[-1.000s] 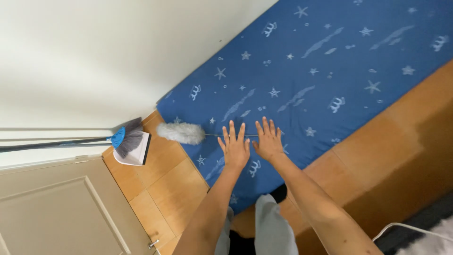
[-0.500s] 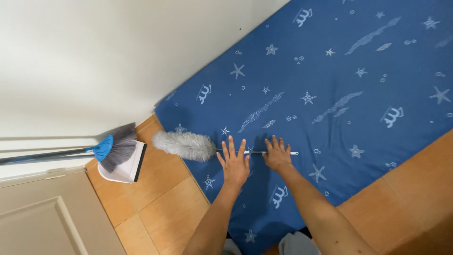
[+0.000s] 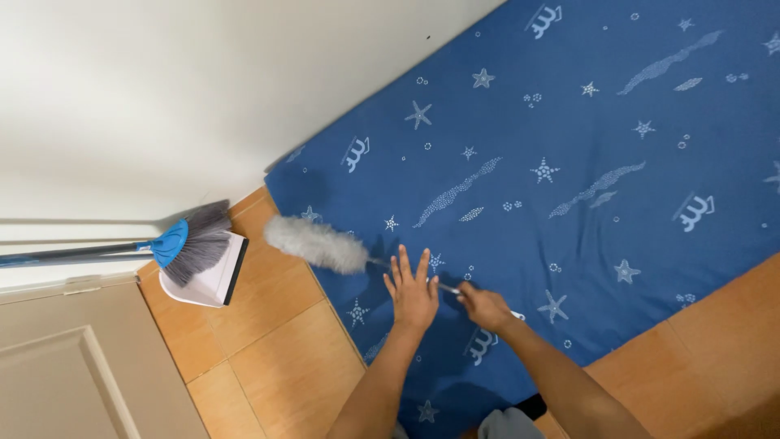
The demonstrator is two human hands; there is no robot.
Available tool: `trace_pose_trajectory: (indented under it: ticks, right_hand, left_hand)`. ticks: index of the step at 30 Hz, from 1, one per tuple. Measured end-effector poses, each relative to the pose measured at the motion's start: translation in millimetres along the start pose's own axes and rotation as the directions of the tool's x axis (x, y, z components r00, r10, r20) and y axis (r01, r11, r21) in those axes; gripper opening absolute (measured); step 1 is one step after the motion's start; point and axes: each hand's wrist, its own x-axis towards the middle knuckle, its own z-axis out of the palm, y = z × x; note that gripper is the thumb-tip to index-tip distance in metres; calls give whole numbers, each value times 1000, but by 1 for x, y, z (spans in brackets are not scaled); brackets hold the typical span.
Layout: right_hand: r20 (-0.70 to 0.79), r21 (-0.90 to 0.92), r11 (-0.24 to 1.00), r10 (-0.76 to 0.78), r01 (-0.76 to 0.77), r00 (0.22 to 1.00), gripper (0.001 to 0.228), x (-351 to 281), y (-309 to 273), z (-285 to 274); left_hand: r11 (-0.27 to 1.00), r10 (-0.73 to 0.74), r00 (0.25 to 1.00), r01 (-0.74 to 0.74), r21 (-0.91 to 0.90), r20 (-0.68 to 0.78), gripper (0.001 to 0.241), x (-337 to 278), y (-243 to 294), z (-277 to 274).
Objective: The person folds a patterned cloth and a blue shirt on a blue mat, placing them on a nearby bed. Then, the person uses a feather duster to clean the mat and the metal frame of the bed.
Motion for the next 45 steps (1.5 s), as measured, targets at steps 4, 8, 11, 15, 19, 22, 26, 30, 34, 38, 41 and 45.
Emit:
trace_pose_trajectory:
  ticks: [4,8,11,15,19,22,26,30,34,38,41,45]
  right_hand:
    - [88,177,905,377,-387,922,44,-67,-23,-87]
    - [-505,280,932,347,-230,790,46,-56,16,-100]
    - [-592,325,888,460,-326,662,49,-22,26,-121]
    - [-376,150,875,481,-461,792,48,17,0,-139]
    - [-135,-157,951,247,-266,960,67,-10,-41,-143]
    - [-21,-261,947,188,-187,982,70,-31,-51,-164]
    - [-143,9,872,486,-489,862,67,-41,-2,-190]
    - [-206,289,734,675,-615,708,62,-29,1,-205]
    - [-117,70,852,523,-518,844,59,-6,-56,-143]
    - [209,-289,953,150,-85,966,57,-2,-94,-91]
    - [190,-260,965,64,-12,980,64,-31,-101,-139]
    - [-117,-114,964,229,-242,966,71,-56,-17,-191]
  left_hand:
    - [997,44,997,-48,-64,-57,62,-18,33,-20]
    - [984,119,988,-130,-123,-99,60,-2,76,-40]
    - [977,177,979,-187,-106,-95,60,32,103,-41]
    - [972,235,971,-234,22,-53,60,76,119,-46]
    - [972,209,978,-208,110,4,61,96,104,-55]
    - [983,113,993,-115,144,21,63,96,95,-65]
    - [986,91,996,-89,144,-4,62,84,94,-78]
    - [991,65,998,-65,117,-4,63,81,97,-85]
    - [993,47,999,-47,106,3,62,72,106,-83]
    - [998,-20,1000,19,63,20,63,62,108,-90]
    - [999,-43,998,42,35,43,64,50,109,-102]
    - [999,-9,994,4,-48,-108,60,50,106,-101]
